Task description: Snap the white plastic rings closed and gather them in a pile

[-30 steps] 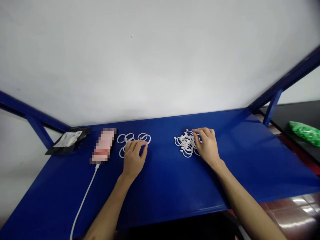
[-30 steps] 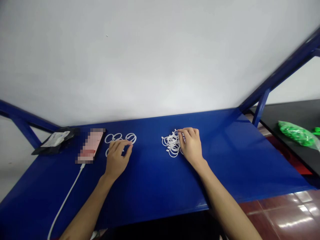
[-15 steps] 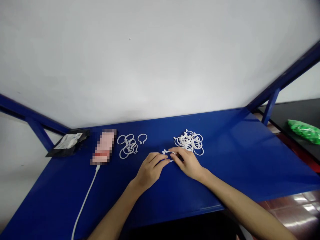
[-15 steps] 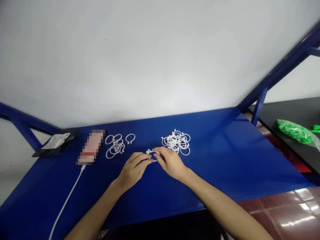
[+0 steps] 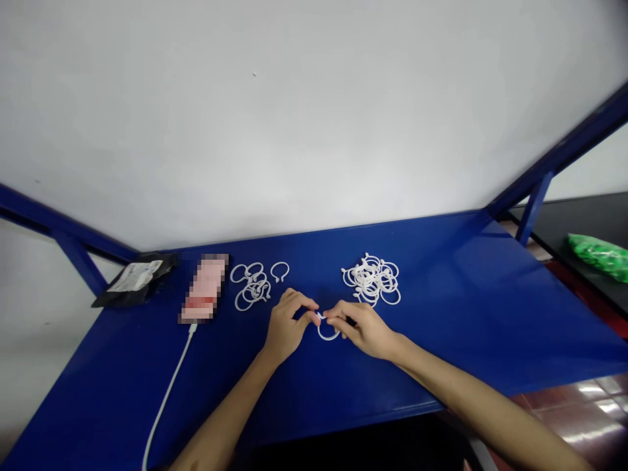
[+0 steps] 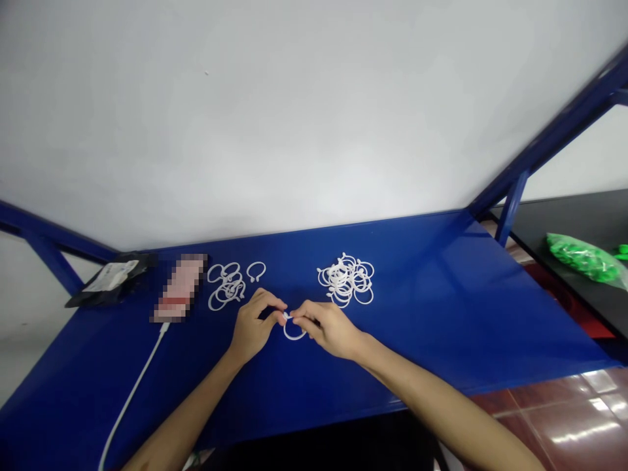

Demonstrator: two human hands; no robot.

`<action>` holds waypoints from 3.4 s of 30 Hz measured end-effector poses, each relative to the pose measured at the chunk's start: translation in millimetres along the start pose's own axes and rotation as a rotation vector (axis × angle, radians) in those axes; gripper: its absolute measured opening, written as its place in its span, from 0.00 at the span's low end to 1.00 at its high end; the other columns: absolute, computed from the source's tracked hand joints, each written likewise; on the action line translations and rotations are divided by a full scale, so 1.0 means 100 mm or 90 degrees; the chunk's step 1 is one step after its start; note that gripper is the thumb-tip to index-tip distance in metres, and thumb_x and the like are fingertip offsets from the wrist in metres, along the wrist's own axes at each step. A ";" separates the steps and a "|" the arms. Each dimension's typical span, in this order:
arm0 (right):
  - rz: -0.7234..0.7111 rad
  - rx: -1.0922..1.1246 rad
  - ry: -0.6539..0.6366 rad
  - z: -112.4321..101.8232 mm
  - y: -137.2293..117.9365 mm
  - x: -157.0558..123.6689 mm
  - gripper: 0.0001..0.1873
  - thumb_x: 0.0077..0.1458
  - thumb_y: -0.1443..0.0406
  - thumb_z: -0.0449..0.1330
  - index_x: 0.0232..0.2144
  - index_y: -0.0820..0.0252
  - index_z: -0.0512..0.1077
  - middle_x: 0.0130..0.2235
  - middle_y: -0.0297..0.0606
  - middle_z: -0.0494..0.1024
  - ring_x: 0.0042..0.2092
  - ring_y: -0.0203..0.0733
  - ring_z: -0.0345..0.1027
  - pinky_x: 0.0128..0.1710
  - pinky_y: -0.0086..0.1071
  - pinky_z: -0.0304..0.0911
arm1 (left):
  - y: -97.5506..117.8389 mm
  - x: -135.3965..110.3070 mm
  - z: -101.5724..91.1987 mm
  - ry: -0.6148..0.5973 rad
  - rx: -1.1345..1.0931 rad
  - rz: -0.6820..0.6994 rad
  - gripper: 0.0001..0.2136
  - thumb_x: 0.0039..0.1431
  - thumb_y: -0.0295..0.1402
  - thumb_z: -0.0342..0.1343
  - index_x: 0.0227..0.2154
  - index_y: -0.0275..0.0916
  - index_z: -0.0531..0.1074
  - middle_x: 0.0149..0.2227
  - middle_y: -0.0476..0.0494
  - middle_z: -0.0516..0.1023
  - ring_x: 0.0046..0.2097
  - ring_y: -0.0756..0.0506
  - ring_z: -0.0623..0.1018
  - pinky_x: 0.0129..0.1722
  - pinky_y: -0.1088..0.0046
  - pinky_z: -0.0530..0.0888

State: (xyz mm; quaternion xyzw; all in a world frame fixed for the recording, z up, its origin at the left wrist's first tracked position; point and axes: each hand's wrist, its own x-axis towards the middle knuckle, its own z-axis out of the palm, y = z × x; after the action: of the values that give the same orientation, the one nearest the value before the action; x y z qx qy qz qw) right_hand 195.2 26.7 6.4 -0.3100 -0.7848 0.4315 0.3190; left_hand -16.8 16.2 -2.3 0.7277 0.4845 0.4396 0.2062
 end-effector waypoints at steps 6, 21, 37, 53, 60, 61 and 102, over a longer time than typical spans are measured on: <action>-0.075 -0.108 -0.020 -0.06 0.00 0.01 0.10 0.70 0.63 0.51 0.44 0.58 0.72 0.39 0.38 0.80 0.36 0.37 0.75 0.38 0.32 0.71 | -0.02 0.03 0.00 -0.028 0.080 0.085 0.07 0.63 0.34 0.60 0.30 0.41 0.75 0.30 0.48 0.79 0.37 0.44 0.75 0.41 0.66 0.73; -0.017 -0.356 0.140 -0.97 0.15 -0.23 0.08 0.67 0.62 0.55 0.40 0.58 0.73 0.41 0.42 0.76 0.39 0.41 0.74 0.39 0.36 0.72 | -0.36 0.07 -0.31 0.027 0.568 -0.041 0.07 0.65 0.32 0.53 0.40 0.40 0.77 0.40 0.36 0.79 0.45 0.34 0.71 0.43 0.55 0.66; -0.111 -0.404 0.200 -0.59 -0.06 -0.14 0.07 0.66 0.67 0.55 0.44 0.57 0.73 0.42 0.43 0.76 0.43 0.43 0.74 0.43 0.38 0.73 | -0.05 0.05 -0.17 0.051 0.241 0.009 0.04 0.62 0.26 0.54 0.38 0.40 0.71 0.38 0.45 0.78 0.42 0.42 0.74 0.47 0.60 0.69; -0.196 -0.255 0.145 0.01 -0.02 0.18 0.10 0.68 0.68 0.54 0.50 0.57 0.69 0.41 0.42 0.79 0.40 0.41 0.74 0.39 0.37 0.73 | 0.13 0.02 -0.21 -0.057 -0.139 -0.074 0.07 0.64 0.31 0.54 0.43 0.41 0.73 0.39 0.45 0.75 0.38 0.47 0.75 0.42 0.68 0.73; -0.076 -0.071 0.103 0.06 -0.10 0.13 0.06 0.67 0.63 0.57 0.40 0.57 0.74 0.35 0.37 0.80 0.33 0.37 0.74 0.33 0.31 0.69 | 0.08 0.00 -0.19 -0.091 -0.226 -0.148 0.06 0.60 0.36 0.62 0.36 0.41 0.76 0.31 0.49 0.76 0.33 0.48 0.75 0.36 0.72 0.72; -0.067 -0.056 0.087 0.06 -0.11 0.12 0.07 0.66 0.63 0.57 0.38 0.58 0.74 0.33 0.36 0.80 0.32 0.36 0.73 0.32 0.30 0.68 | 0.08 0.00 -0.18 -0.091 -0.226 -0.145 0.05 0.60 0.36 0.63 0.35 0.40 0.76 0.30 0.50 0.76 0.32 0.49 0.75 0.35 0.72 0.72; -0.058 -0.394 0.182 -0.68 -0.04 -0.28 0.10 0.67 0.67 0.54 0.48 0.58 0.72 0.44 0.43 0.75 0.43 0.44 0.74 0.43 0.39 0.73 | -0.27 -0.34 -0.81 0.004 0.465 -0.019 0.10 0.68 0.38 0.52 0.40 0.40 0.77 0.37 0.43 0.80 0.39 0.40 0.72 0.41 0.62 0.67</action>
State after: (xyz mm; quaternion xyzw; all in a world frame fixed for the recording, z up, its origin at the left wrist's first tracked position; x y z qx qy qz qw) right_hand 263.5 36.2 32.6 -0.4140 -0.8390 0.1102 0.3354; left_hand -103.5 -12.1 5.7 0.7448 0.6209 0.2364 -0.0621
